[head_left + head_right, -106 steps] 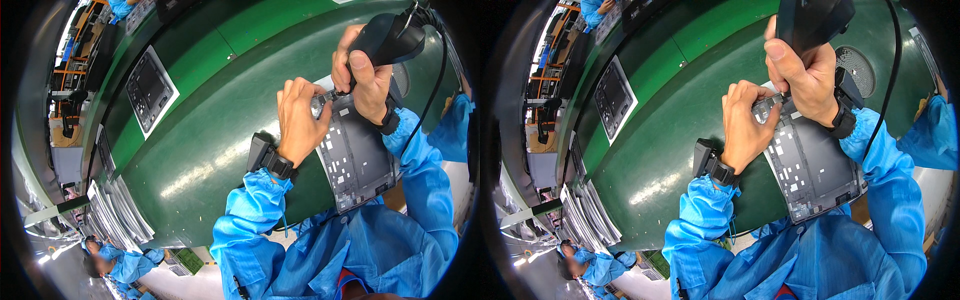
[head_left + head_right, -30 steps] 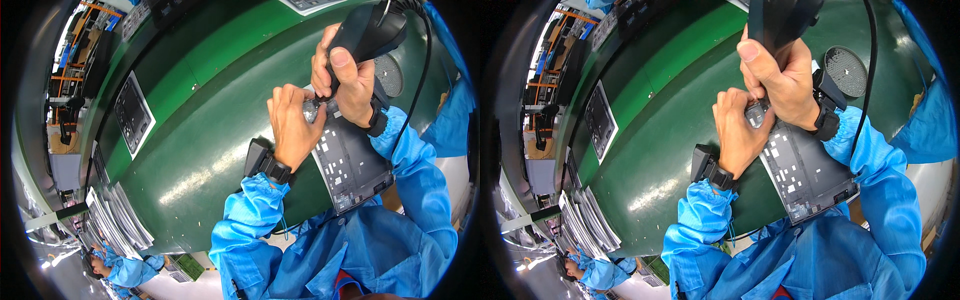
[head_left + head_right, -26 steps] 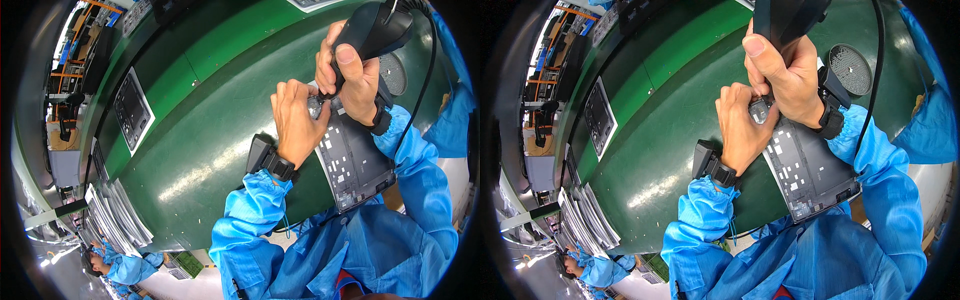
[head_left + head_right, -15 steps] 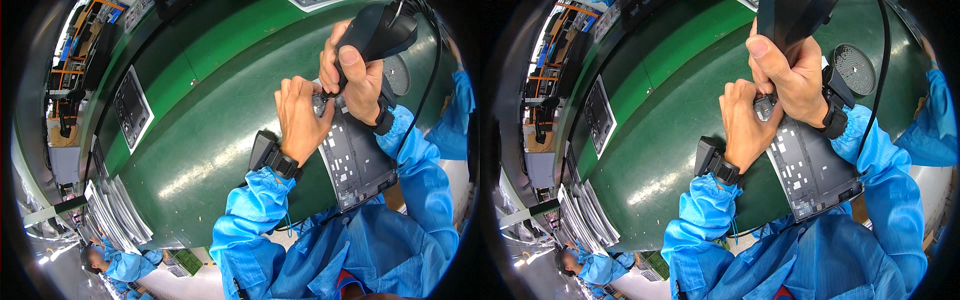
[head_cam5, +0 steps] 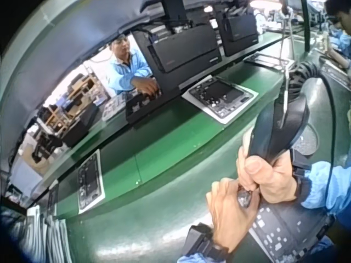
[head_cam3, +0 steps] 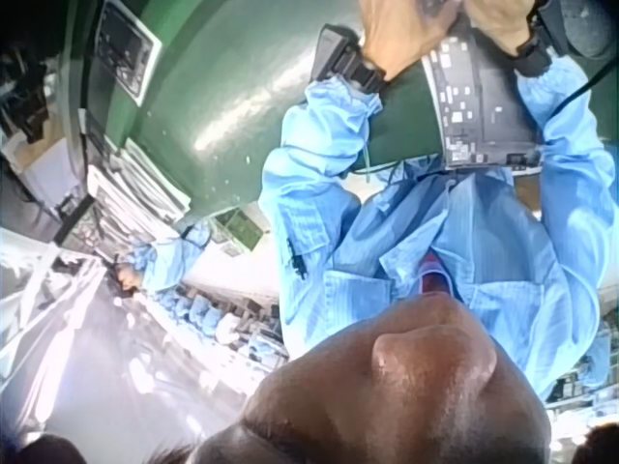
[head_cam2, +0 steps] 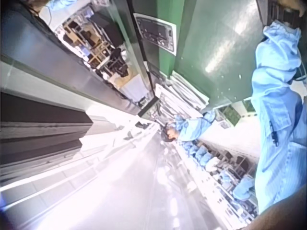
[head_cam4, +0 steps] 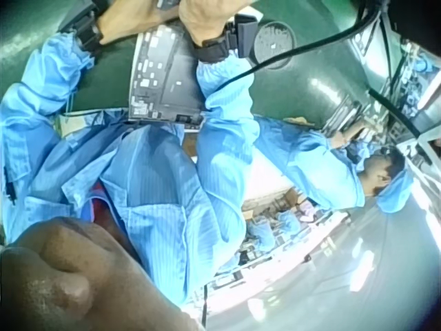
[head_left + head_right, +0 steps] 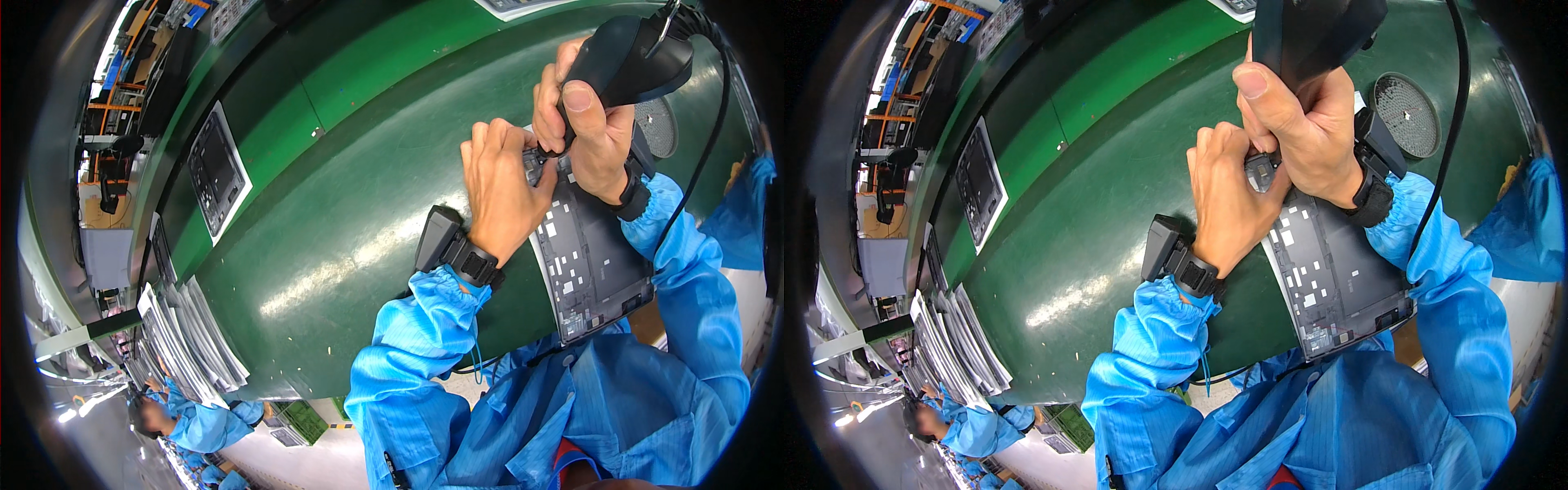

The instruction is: Using an electric screwdriver to fasten internal components and housings of electronic devices at an assembly line.

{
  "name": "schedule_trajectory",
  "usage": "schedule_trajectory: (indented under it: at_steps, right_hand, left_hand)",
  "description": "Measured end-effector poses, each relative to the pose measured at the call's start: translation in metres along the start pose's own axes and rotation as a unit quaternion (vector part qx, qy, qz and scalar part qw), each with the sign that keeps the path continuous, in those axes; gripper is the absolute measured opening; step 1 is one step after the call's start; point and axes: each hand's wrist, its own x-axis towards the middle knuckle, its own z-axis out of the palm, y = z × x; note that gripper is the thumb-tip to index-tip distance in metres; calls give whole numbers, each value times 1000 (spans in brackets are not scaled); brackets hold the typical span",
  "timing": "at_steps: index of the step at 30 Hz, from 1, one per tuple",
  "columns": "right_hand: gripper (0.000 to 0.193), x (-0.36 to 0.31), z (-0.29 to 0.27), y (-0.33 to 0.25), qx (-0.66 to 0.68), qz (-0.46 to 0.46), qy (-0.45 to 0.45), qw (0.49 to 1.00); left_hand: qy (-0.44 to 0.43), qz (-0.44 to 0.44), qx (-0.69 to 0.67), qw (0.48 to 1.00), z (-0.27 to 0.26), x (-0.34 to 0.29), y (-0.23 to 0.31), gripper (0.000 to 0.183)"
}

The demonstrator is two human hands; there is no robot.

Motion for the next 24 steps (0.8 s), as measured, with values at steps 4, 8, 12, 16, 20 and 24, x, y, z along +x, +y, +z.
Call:
schedule_trajectory:
  at_steps: [4,8,12,16,20,24]
  right_hand:
    - [35,0,1,0,-7,2,7,1000]
    - [36,-1,3,1,1,11,15,1000]
    - [36,-1,3,0,-7,-2,9,1000]
    - [35,-1,7,-2,-5,6,20,1000]
    - [21,-1,12,0,45,-10,47,998]
    - [19,-2,12,0,48,-11,44,998]
  left_hand:
    - [-1,0,-5,1000,1,1,0,32]
    - [-2,-5,2,1000,1,0,-1,32]
    - [1,1,5,1000,1,0,-1,32]
    - [5,0,2,1000,1,-1,-1,32]
    - [2,-3,5,1000,0,-1,0,32]
    - [6,-1,7,1000,-1,-2,0,32]
